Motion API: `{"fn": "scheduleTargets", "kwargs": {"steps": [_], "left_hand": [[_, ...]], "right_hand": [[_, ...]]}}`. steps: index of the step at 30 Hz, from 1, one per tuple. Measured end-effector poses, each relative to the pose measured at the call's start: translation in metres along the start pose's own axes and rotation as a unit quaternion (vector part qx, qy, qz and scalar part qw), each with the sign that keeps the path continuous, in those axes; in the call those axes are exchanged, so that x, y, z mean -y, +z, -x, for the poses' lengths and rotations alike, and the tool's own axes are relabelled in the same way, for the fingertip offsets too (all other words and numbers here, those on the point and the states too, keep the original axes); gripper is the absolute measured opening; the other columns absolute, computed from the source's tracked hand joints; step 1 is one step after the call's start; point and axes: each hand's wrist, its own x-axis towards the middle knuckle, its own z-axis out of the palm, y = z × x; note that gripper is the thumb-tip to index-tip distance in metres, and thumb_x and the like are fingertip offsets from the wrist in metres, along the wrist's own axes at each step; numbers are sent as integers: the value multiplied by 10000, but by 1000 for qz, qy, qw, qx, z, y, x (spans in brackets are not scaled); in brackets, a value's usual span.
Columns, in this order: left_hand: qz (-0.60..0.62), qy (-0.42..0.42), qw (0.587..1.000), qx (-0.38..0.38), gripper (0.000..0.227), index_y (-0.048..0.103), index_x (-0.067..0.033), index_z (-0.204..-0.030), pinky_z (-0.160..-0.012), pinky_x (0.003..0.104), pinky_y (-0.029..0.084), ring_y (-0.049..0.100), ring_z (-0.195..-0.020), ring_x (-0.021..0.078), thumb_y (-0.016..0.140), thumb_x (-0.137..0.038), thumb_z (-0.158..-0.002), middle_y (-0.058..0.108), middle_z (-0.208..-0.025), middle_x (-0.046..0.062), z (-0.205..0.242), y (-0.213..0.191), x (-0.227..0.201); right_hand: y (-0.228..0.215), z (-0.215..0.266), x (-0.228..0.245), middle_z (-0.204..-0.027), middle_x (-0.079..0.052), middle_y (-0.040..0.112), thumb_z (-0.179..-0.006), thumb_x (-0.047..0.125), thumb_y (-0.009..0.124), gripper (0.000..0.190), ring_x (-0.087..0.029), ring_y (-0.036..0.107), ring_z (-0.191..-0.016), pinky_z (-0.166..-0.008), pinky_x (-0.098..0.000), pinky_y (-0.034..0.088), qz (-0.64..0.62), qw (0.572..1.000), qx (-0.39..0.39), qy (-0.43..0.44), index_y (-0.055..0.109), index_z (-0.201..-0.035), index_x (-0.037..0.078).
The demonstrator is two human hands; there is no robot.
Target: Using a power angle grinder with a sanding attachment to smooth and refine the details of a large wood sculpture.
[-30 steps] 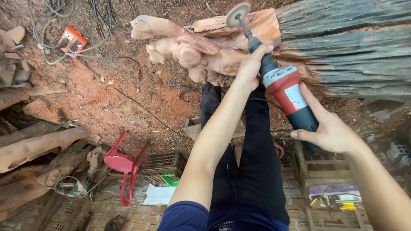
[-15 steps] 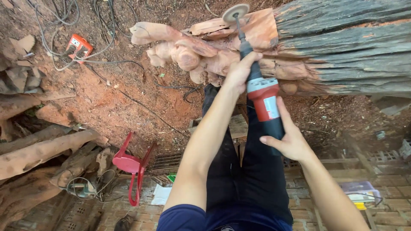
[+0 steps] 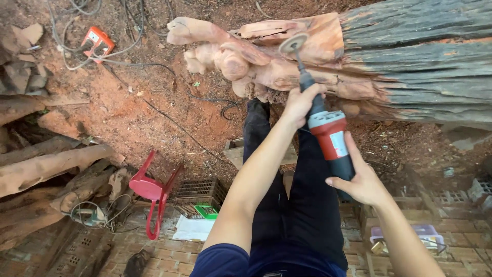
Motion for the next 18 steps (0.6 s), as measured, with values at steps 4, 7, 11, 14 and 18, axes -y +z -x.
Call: {"fn": "scheduleTargets", "kwargs": {"steps": [4, 7, 11, 14, 18], "left_hand": [[27, -1, 1000, 1, 247, 717, -31, -706, -507, 343, 560, 665, -564, 194, 841, -238, -651, 646, -615, 112, 19, -12, -22], [20, -9, 1000, 1, 258, 699, -1, -724, -495, 373, 542, 635, -566, 220, 815, -222, -656, 590, -602, 122, 29, -3, -26], [-5, -8, 999, 30, 248, 699, -13, -703, -483, 402, 549, 655, -557, 229, 819, -220, -640, 603, -584, 129, 29, 14, -21], [9, 0, 999, 39, 243, 713, -22, -716, -505, 376, 556, 669, -582, 207, 821, -229, -650, 650, -619, 131, 18, 12, -13], [57, 10, 998, 40, 254, 720, 14, -851, -618, 377, 625, 758, -734, 226, 804, -186, -718, 735, -765, 158, 26, -9, -33]], "right_hand": [[4, 1, 13, -1214, -338, 647, -590, 268, 932, 1303, -435, 650, -1160, -867, -521, 531, 11, 1000, 20, 16, 191, -1648, 442], [5, 13, 14, -1215, -353, 640, -616, 286, 911, 1280, -453, 649, -1154, -870, -532, 537, 9, 999, 18, 39, 173, -1650, 441], [4, 21, 12, -1213, -370, 628, -638, 309, 895, 1283, -465, 650, -1140, -856, -542, 526, -3, 998, -6, 60, 127, -1659, 429], [0, 19, 21, -1211, -391, 616, -657, 304, 880, 1269, -488, 635, -1155, -860, -555, 529, -6, 999, 5, 53, 109, -1658, 417], [5, -1, 14, -1186, -374, 636, -691, 287, 858, 1223, -477, 656, -1129, -834, -526, 559, 1, 999, 36, 31, 121, -1662, 396]]}}
